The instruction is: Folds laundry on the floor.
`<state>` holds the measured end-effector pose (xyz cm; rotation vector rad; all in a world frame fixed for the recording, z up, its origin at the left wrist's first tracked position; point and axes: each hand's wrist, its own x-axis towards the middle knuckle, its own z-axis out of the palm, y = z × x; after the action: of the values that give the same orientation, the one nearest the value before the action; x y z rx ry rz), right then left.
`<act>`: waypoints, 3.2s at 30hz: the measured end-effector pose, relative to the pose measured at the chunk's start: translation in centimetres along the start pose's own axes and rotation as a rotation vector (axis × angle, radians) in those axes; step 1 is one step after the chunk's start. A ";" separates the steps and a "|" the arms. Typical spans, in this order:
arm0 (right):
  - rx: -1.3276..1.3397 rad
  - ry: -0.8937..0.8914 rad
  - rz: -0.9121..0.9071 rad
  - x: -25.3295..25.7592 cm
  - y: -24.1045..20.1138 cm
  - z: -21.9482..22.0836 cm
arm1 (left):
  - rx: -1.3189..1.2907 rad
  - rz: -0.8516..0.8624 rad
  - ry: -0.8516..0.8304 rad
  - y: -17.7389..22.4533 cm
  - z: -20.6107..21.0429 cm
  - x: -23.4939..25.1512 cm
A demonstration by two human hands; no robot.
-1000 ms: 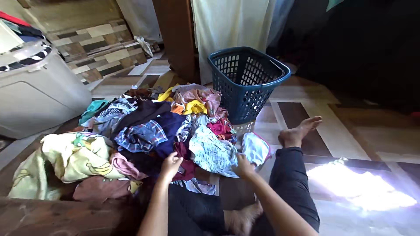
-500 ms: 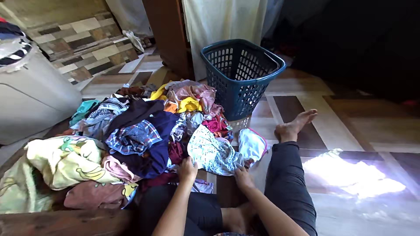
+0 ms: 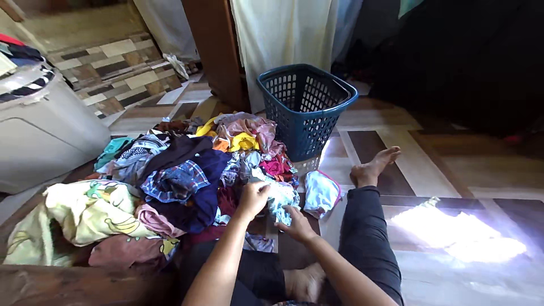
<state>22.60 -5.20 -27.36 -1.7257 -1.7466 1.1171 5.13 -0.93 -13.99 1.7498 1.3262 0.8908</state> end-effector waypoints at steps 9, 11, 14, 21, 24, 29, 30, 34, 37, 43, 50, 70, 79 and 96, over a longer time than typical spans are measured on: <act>0.068 0.067 0.199 -0.9 -2.1 -3.3 | -0.478 0.010 0.101 6.5 -2.8 -0.9; 0.243 0.087 0.205 -1.1 -2.2 -3.7 | -0.577 -0.063 0.136 7.1 -3.7 -0.8; 0.587 -0.046 0.197 -2.4 -4.5 -3.2 | -0.713 -0.149 0.164 7.8 -3.9 -0.6; 1.130 -0.342 0.066 -3.7 -8.8 -1.9 | -0.873 -0.208 0.115 8.7 -2.9 -2.1; 1.222 -0.331 0.039 -4.0 -10.1 -3.2 | -0.935 -0.210 0.134 8.3 -3.4 -2.7; 1.103 -0.212 -0.002 -3.3 -10.5 -3.7 | -1.009 -0.256 0.197 7.9 -3.6 -3.5; 1.021 -0.197 0.005 -3.1 -10.2 -3.0 | -1.027 -0.259 0.199 8.1 -3.3 -3.7; 0.655 -0.256 0.025 -2.5 -8.0 0.0 | -1.142 -0.233 0.153 8.8 -3.2 -4.1; 0.680 -0.306 0.052 -2.0 -7.5 0.6 | -1.205 -0.238 0.134 8.4 -4.2 -4.2; 1.129 -0.456 -0.187 -1.6 -9.7 -1.7 | -1.338 -0.236 0.212 6.3 -6.7 -4.7; 1.107 -0.369 -0.024 -1.3 -12.2 -0.4 | -1.376 -0.264 0.252 5.2 -7.5 -4.4; 0.943 0.112 -0.489 2.3 -23.6 -9.8 | -0.945 0.270 0.313 7.7 -17.7 -1.6; 0.438 0.213 -0.248 2.4 -23.7 -13.0 | -0.845 -0.016 0.515 2.5 -18.7 -1.2; 0.502 0.313 -0.836 4.6 -25.2 -12.0 | -0.463 0.434 0.657 6.0 -24.2 1.9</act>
<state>15.99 4.75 -1.73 -0.6941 -1.5545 0.7480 -12.74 3.61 2.87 1.4350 0.9878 1.9688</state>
